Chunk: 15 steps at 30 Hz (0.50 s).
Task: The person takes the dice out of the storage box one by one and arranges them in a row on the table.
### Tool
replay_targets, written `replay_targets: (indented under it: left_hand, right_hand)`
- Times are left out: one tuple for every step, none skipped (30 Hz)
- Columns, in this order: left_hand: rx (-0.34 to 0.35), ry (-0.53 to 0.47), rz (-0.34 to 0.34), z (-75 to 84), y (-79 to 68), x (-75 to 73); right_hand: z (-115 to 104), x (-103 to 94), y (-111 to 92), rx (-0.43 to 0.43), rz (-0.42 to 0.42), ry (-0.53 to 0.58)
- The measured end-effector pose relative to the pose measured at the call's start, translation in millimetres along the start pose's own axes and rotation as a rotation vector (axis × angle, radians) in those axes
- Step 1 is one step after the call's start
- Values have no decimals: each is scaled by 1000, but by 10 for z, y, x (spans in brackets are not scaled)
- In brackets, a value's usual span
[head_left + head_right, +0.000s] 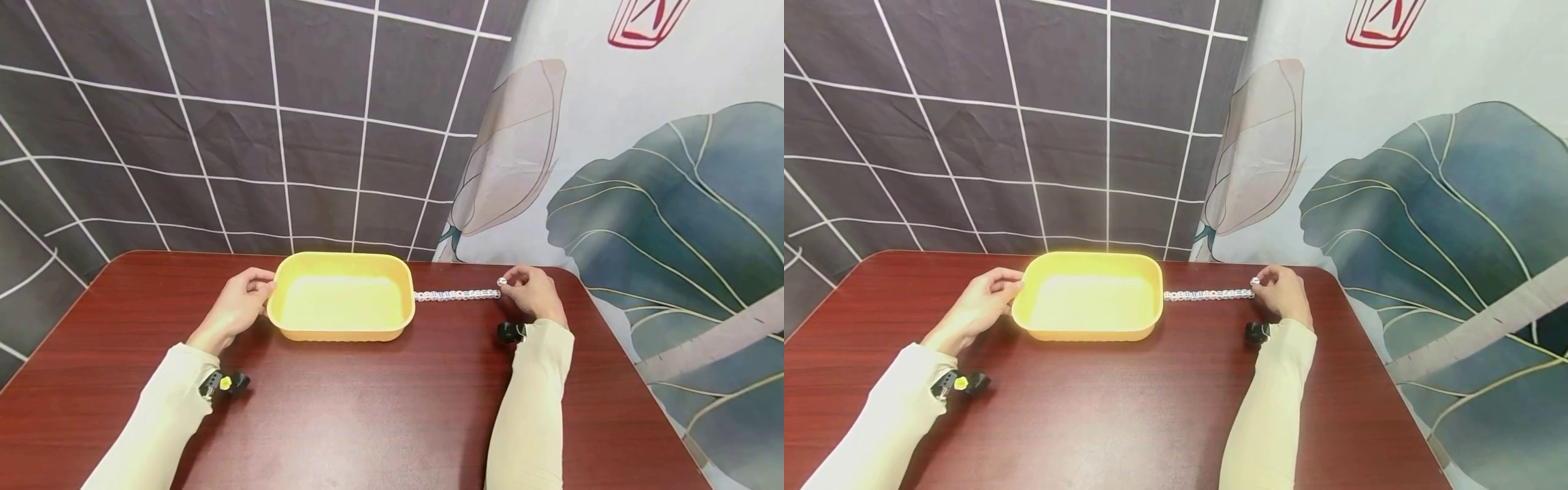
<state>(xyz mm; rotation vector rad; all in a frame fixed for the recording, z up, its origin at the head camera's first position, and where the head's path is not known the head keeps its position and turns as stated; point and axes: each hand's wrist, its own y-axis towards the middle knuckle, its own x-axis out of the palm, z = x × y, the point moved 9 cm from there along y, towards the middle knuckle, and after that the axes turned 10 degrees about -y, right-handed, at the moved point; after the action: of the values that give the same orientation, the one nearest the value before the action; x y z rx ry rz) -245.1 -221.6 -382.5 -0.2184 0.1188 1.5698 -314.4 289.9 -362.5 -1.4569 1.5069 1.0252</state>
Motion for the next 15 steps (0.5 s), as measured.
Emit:
replay_targets:
  left_hand:
    - [-1,-1,0,-1,-2,0]
    - [-2,-3,-1,-1,-3,1]
    - [-2,-4,-1,-1,-6,1]
    - [-1,-4,0,-1,-7,0]
    - [-2,-4,1,-1,-9,0]
    - [-2,-4,2,-1,-10,0]
    - [-2,-3,3,1,-11,0]
    - [-1,-3,3,2,-11,1]
    - [0,-2,4,4,-11,1]
    - [0,-2,4,5,-11,2]
    - [0,-2,3,6,-11,2]
    - [1,-1,3,8,-11,3]
    - [1,0,3,10,-10,3]
    - [1,1,3,11,-10,2]
    - [1,1,3,11,-9,1]
  right_hand:
    - [16,4,0,5,1,-3]
    - [32,7,1,12,2,-6]
    - [50,10,3,19,5,-7]
    - [67,13,8,26,8,-9]
    - [82,15,12,33,9,-11]
    - [96,18,15,42,8,-10]
    - [110,23,18,52,7,-9]
    - [129,28,25,63,6,-9]
    - [148,37,29,74,1,-9]
    - [165,49,31,87,-7,-7]
    - [181,59,31,99,-14,-6]
    - [199,72,32,111,-22,-4]
    - [219,91,32,125,-32,0]
    - [238,107,32,138,-41,1]
    - [250,123,29,148,-49,5]
